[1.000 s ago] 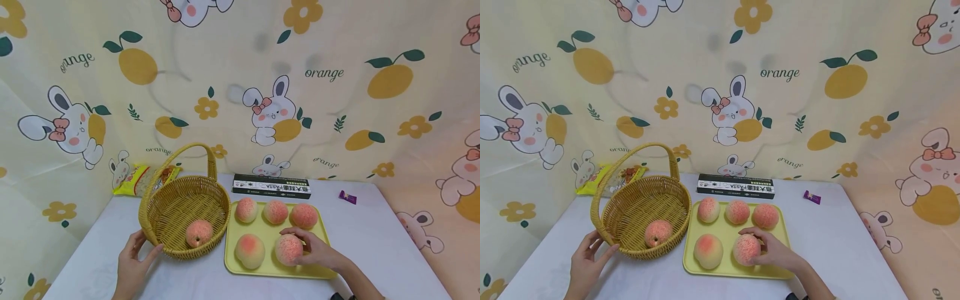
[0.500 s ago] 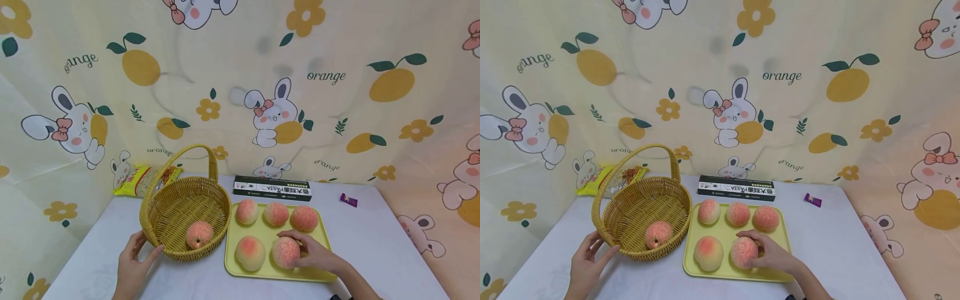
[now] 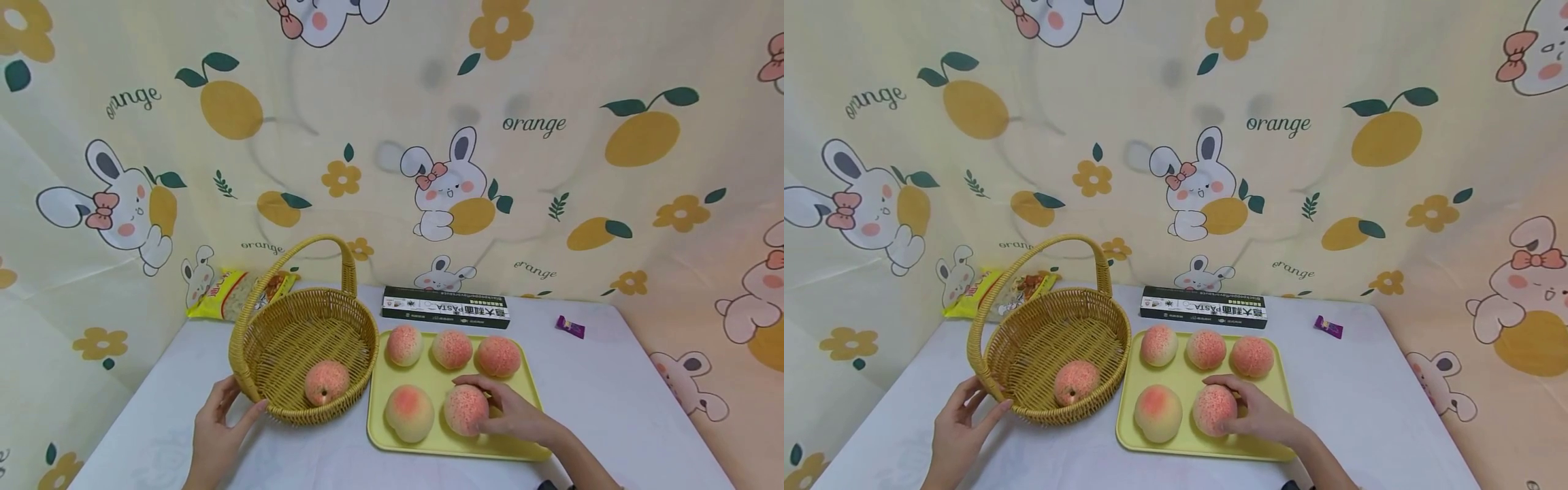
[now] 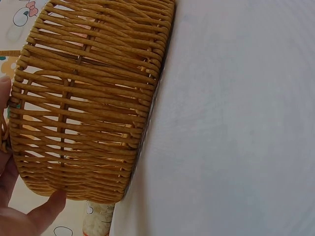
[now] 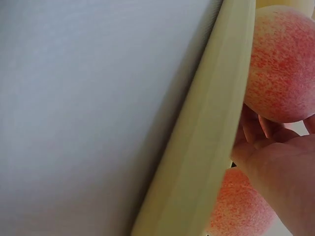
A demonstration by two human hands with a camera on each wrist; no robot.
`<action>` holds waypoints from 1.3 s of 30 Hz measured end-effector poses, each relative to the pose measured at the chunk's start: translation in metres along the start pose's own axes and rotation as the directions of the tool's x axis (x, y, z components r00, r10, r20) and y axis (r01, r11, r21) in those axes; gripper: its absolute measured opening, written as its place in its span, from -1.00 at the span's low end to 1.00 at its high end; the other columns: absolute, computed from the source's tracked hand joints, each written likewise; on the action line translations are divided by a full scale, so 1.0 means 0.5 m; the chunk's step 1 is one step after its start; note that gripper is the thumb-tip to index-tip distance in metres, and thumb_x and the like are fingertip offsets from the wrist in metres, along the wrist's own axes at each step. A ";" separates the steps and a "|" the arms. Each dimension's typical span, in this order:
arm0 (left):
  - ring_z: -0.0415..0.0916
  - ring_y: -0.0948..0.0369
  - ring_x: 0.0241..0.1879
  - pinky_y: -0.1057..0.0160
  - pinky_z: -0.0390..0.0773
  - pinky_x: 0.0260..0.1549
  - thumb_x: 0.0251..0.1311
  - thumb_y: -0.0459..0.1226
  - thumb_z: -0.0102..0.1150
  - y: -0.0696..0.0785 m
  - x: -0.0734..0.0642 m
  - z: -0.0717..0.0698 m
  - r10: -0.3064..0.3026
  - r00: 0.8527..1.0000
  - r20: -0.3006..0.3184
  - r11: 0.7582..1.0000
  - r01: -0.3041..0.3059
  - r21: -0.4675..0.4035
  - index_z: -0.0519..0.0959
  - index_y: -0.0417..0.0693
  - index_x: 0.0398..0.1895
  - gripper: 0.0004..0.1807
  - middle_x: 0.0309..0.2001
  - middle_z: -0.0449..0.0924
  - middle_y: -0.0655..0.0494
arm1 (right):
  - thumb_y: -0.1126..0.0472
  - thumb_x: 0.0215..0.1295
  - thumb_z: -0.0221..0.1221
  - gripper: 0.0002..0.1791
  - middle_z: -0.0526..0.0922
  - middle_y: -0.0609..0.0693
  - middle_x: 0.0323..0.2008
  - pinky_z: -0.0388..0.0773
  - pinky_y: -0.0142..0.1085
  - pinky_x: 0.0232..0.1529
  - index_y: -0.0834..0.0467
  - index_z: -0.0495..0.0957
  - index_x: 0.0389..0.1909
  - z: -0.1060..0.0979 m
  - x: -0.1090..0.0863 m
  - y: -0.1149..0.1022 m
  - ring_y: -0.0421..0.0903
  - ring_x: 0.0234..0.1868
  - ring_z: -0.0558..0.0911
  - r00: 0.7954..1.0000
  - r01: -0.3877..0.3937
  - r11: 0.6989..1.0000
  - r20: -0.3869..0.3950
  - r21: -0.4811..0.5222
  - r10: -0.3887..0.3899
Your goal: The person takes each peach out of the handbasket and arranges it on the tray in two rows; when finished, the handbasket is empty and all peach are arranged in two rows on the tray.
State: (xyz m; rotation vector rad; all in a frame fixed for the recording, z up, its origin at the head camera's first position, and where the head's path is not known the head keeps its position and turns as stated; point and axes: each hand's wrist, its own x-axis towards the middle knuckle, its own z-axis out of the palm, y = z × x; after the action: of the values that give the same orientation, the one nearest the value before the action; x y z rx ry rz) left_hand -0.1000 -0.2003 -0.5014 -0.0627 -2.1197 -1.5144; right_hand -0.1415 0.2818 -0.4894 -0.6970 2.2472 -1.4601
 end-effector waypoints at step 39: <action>0.49 0.41 0.05 0.60 0.42 0.15 -0.03 -0.60 0.44 -0.003 0.000 -0.002 0.011 1.000 0.011 1.000 -0.011 0.002 0.49 -0.31 0.13 -0.42 0.02 0.57 -0.02 | 0.35 0.26 0.31 -0.42 0.50 0.04 0.26 0.57 -0.20 0.22 0.25 0.42 0.30 0.059 0.431 -0.301 -0.15 0.27 0.45 0.744 0.374 0.927 0.607 -0.031 -0.280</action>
State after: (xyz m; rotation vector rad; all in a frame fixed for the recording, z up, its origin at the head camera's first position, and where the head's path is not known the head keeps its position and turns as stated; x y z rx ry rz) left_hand -0.1002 -0.2019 -0.5027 -0.0821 -2.1255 -1.5087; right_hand -0.2690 0.0828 -0.3711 -1.4411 1.7949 -0.9966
